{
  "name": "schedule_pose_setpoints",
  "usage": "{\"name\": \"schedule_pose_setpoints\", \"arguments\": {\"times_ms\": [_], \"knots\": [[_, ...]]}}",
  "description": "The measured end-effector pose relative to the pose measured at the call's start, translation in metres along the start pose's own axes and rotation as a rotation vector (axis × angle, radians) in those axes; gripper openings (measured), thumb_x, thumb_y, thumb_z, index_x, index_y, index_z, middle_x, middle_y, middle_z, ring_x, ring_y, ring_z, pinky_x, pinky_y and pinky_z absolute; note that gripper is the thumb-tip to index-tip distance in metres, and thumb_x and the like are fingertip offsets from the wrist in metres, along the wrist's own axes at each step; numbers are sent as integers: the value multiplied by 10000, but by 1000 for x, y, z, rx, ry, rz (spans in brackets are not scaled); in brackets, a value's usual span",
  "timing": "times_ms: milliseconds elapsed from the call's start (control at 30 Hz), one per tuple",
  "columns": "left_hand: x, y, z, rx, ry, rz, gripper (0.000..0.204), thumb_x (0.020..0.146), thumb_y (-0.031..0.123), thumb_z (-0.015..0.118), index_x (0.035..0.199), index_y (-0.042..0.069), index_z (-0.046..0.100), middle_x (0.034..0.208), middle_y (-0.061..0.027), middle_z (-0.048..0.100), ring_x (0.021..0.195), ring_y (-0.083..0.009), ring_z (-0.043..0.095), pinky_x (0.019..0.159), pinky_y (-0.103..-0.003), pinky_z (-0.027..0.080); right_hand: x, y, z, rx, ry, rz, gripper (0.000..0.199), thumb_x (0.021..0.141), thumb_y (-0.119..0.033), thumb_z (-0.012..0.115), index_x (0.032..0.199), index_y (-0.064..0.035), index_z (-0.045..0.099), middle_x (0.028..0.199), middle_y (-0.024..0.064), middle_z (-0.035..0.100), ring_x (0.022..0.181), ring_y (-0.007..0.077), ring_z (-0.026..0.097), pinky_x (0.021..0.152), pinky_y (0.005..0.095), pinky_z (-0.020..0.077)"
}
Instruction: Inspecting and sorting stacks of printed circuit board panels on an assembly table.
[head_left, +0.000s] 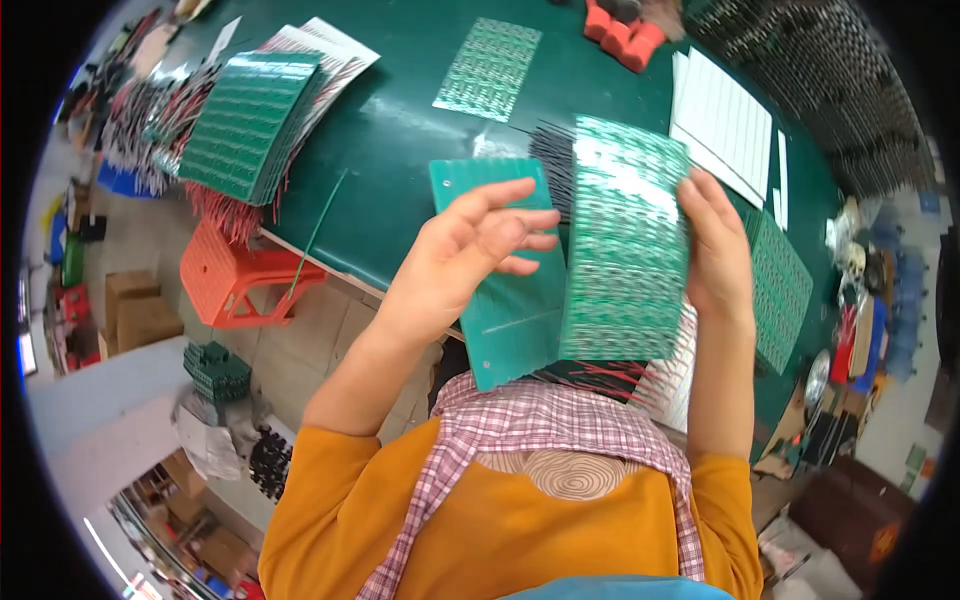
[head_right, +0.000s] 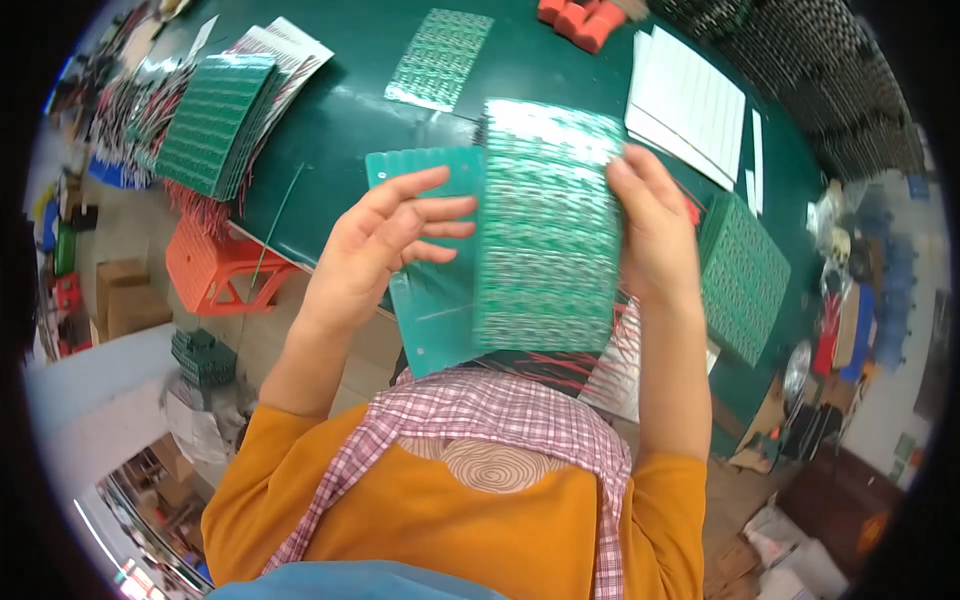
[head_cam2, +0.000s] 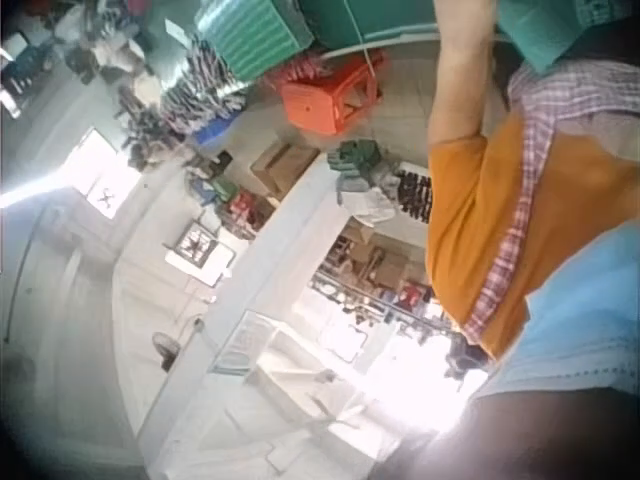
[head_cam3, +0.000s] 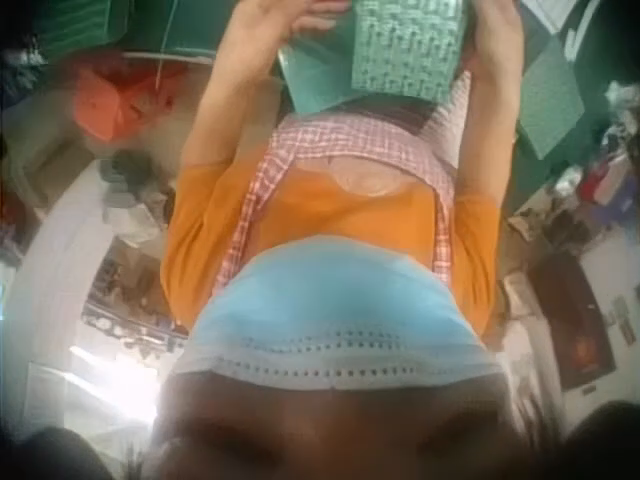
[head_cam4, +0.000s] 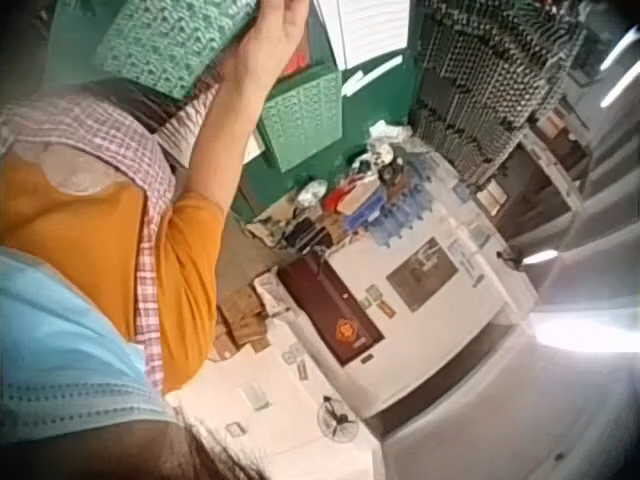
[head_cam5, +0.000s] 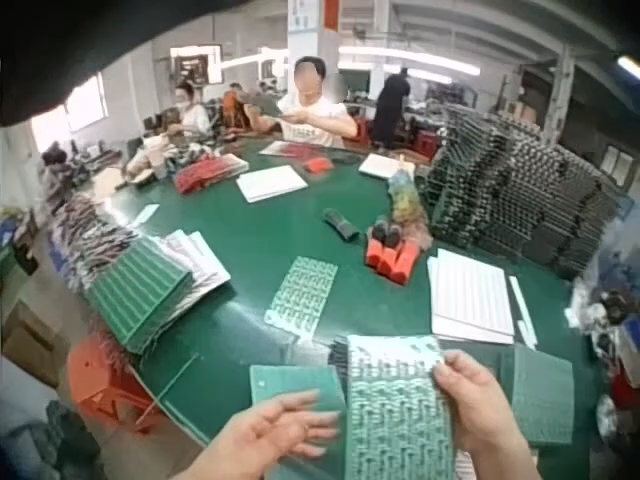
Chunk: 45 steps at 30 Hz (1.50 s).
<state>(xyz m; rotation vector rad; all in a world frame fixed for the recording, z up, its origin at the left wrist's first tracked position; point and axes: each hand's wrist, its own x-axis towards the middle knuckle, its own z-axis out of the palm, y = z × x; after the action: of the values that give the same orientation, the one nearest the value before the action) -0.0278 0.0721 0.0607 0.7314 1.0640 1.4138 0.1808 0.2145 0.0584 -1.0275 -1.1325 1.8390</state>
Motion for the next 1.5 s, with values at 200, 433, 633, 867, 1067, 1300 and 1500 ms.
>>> {"name": "schedule_pose_setpoints", "arguments": {"times_ms": [200,433,633,867,1067,1300,1500], "knots": [[-11,-13,2,-62,-38,-137,375,874,139,593,1191,-24,477,955,-62,640,826,-93,596,654,-228,481,-11,13,25,96,-129,37,233,917,-165,523,1093,-14,500,946,50,619,802,87,594,695,221,483],[-21,-16,1,-73,61,-79,316,864,89,592,1135,-42,496,867,-63,642,715,-85,604,567,-179,479,-54,28,25,67,-315,249,491,853,-140,614,1285,-23,413,1154,51,559,1044,154,529,941,308,399],[-30,-7,-22,397,434,236,264,915,146,522,1128,-9,534,868,-63,626,727,-81,580,599,-180,457,-59,10,1,-42,-19,115,441,815,-82,622,1218,9,465,1089,106,593,948,185,586,844,311,472],[-36,-48,-40,310,437,21,468,930,328,500,1246,-7,413,982,-63,601,806,-87,556,635,-205,442,-50,38,43,-488,-176,-20,462,814,-131,623,1206,35,443,1089,135,579,986,188,554,867,305,437],[-30,-64,-17,90,315,21,342,955,208,457,1204,-22,407,1051,-69,568,919,-101,543,808,-254,445,-37,51,53,-534,-183,-29,392,808,-112,604,1131,53,454,1016,185,602,943,216,581,828,325,451],[-28,-73,-23,198,312,33,312,959,224,436,1181,5,424,1047,-66,550,935,-106,513,810,-262,425,-40,46,62,-478,-167,-42,368,815,-92,581,1130,52,457,1002,175,603,947,211,581,829,321,449],[-26,-78,-25,247,315,71,320,962,255,420,1175,16,426,1003,-74,549,911,-123,515,799,-278,425,-38,48,68,-512,-186,-65,377,815,-85,576,1147,44,453,1020,169,603,952,218,583,838,323,446]]}}
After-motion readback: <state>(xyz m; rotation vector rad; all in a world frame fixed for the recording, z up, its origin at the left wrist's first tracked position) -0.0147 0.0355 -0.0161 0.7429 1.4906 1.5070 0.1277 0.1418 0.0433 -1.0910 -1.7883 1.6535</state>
